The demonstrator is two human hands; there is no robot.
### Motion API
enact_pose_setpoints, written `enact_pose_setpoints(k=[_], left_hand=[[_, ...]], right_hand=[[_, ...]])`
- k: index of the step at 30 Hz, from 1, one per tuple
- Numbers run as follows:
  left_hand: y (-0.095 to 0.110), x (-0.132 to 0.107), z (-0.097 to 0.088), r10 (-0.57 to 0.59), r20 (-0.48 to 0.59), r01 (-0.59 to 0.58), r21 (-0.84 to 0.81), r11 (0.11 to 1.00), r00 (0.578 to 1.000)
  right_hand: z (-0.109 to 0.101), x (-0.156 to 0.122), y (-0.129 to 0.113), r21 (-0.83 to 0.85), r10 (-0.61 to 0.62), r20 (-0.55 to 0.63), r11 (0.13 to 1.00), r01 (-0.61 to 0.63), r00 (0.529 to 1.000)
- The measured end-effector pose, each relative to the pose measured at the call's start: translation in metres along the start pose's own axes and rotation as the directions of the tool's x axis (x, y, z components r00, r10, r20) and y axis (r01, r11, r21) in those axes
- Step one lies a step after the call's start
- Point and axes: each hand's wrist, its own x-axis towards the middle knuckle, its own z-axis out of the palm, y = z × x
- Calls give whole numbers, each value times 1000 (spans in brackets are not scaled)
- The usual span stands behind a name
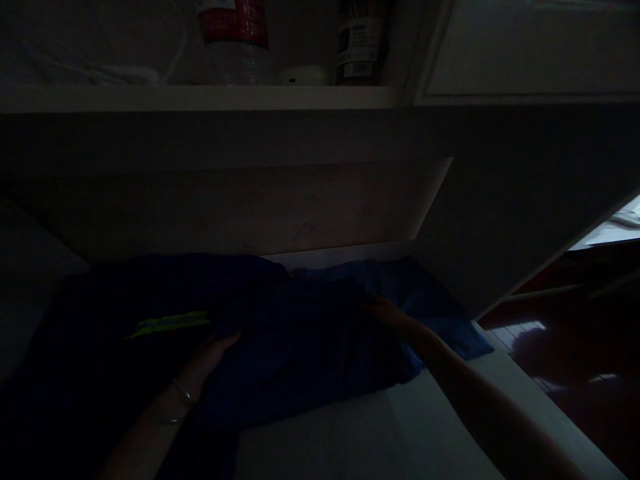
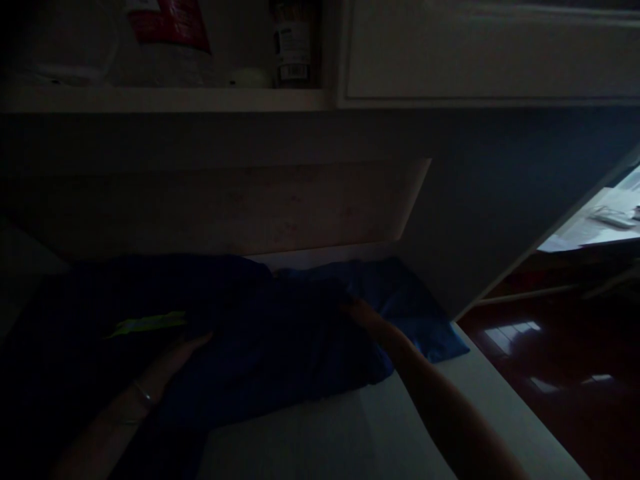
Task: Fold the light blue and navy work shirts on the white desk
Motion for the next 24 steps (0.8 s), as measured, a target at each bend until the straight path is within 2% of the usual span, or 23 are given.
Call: enact_pose_setpoints(k=[3, 5, 7, 9, 10, 12, 14, 15, 16, 17, 18, 20, 21, 22, 24], left_hand=[[37, -11, 40, 2, 9, -2, -53, 999, 1000], [57, -16, 73, 112, 75, -104, -105, 989, 991], [68, -13, 106, 221, 156, -194, -169, 966, 963], [65, -4, 135, 239, 241, -199, -180, 963, 941], [59, 1, 147, 225, 273, -199, -119, 973, 936], [38, 9, 164, 205, 269, -241, 105, 965, 941], [10, 6, 170, 262, 197, -313, 308, 899, 945], [-7, 1, 169, 343, 179, -387, 390, 836, 922], [-24, -5, 166, 425, 195, -466, 449, 763, 884], [-41, -13, 162, 523, 279, -583, 529, 617, 806], [-57, -22, 157, 561, 416, -683, 588, 434, 715], [-85, -37, 149, 461, 655, -779, 609, 146, 599], [-94, -43, 147, 396, 711, -792, 607, 71, 581], [-101, -47, 146, 355, 733, -790, 612, 28, 580], [-108, -53, 146, 356, 723, -771, 636, -10, 592]], right_hand=[[-47, 13, -37, -17, -39, -93, 999, 38, 995], [-85, 20, -61, -56, -81, -181, 996, 72, 980], [-123, 23, -79, -128, -93, -258, 990, 61, 962], [-154, 23, -88, -290, -114, -342, 957, 11, 933], [-166, 21, -88, -378, -132, -390, 926, -27, 911], [-179, 14, -82, -545, -206, -471, 833, -99, 858], [-177, 4, -67, -694, -353, -494, 710, -116, 795], [-172, -2, -56, -764, -446, -468, 638, -96, 763], [-163, -9, -42, -833, -533, -410, 549, -66, 740], [-153, -15, -26, -887, -594, -334, 461, -29, 732], [-142, -20, -8, -918, -613, -264, 397, 2, 744], [-120, -27, 30, -946, -536, -166, 325, 21, 828], [-111, -29, 47, -949, -461, -144, 316, 11, 876], [-105, -30, 63, -948, -385, -137, 319, -8, 913], [-99, -30, 84, -942, -278, -128, 333, -30, 952]])
